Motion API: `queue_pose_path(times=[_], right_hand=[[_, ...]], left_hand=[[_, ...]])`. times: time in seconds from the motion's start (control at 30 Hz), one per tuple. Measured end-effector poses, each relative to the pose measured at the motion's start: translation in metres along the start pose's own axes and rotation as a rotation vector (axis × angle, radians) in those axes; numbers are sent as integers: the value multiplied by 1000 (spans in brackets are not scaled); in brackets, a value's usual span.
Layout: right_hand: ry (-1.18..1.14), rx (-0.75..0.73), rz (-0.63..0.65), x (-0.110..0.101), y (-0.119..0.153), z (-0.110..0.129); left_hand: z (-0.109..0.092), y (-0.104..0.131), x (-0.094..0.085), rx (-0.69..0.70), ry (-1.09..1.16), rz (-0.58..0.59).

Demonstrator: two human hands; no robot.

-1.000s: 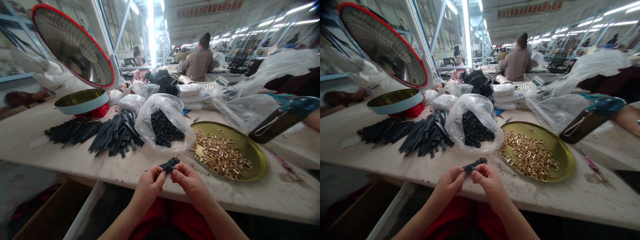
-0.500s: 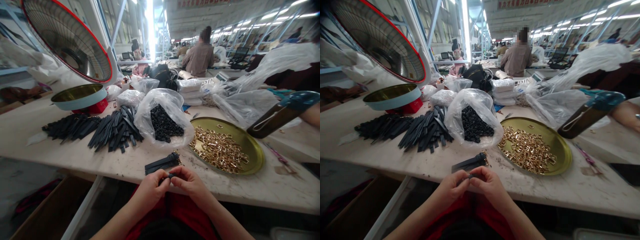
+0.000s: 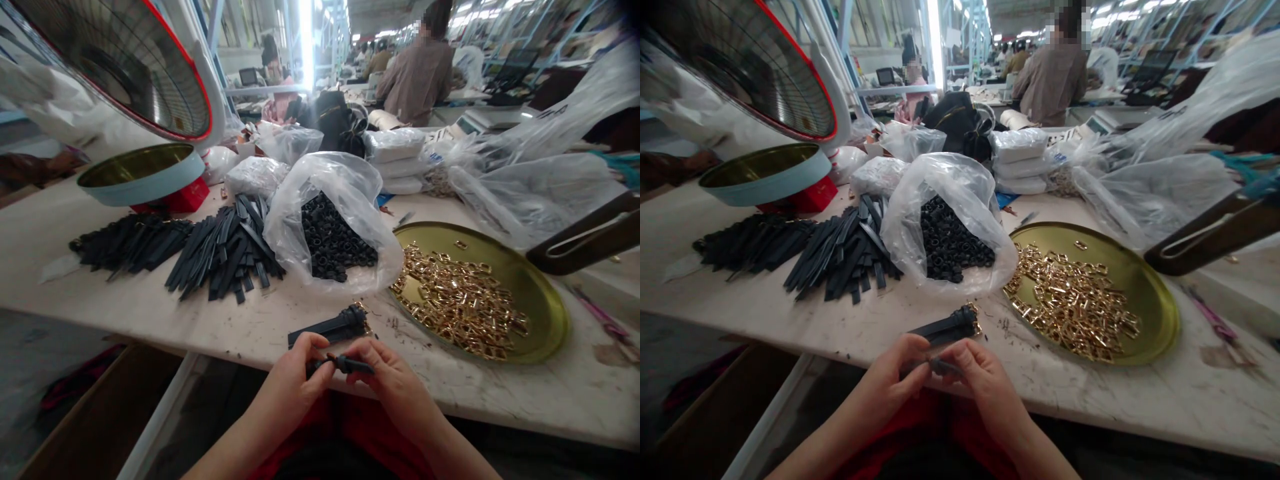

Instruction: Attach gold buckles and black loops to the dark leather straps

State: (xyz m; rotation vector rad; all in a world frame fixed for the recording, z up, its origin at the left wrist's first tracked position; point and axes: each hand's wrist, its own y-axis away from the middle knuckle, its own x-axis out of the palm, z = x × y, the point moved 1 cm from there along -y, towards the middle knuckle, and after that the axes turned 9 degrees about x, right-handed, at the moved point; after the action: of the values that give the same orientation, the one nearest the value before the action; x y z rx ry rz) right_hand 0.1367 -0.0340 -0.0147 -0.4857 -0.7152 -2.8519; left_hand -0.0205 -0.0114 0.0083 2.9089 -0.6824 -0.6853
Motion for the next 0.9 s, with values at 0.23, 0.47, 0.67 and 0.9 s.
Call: queue_pose_path(times=[0.23, 0.47, 0.67, 0.9], right_hand=[[-263, 237, 212, -1, -8, -25], [-326, 252, 250, 1, 3, -31], [264, -113, -252, 0, 14, -23], [675, -244, -129, 6, 37, -25]], left_hand=[[1, -4, 2, -72, -147, 7], [0, 7, 5, -72, -199, 12], [-10, 31, 8, -96, 269, 101], [-9, 49, 17, -59, 411, 157]])
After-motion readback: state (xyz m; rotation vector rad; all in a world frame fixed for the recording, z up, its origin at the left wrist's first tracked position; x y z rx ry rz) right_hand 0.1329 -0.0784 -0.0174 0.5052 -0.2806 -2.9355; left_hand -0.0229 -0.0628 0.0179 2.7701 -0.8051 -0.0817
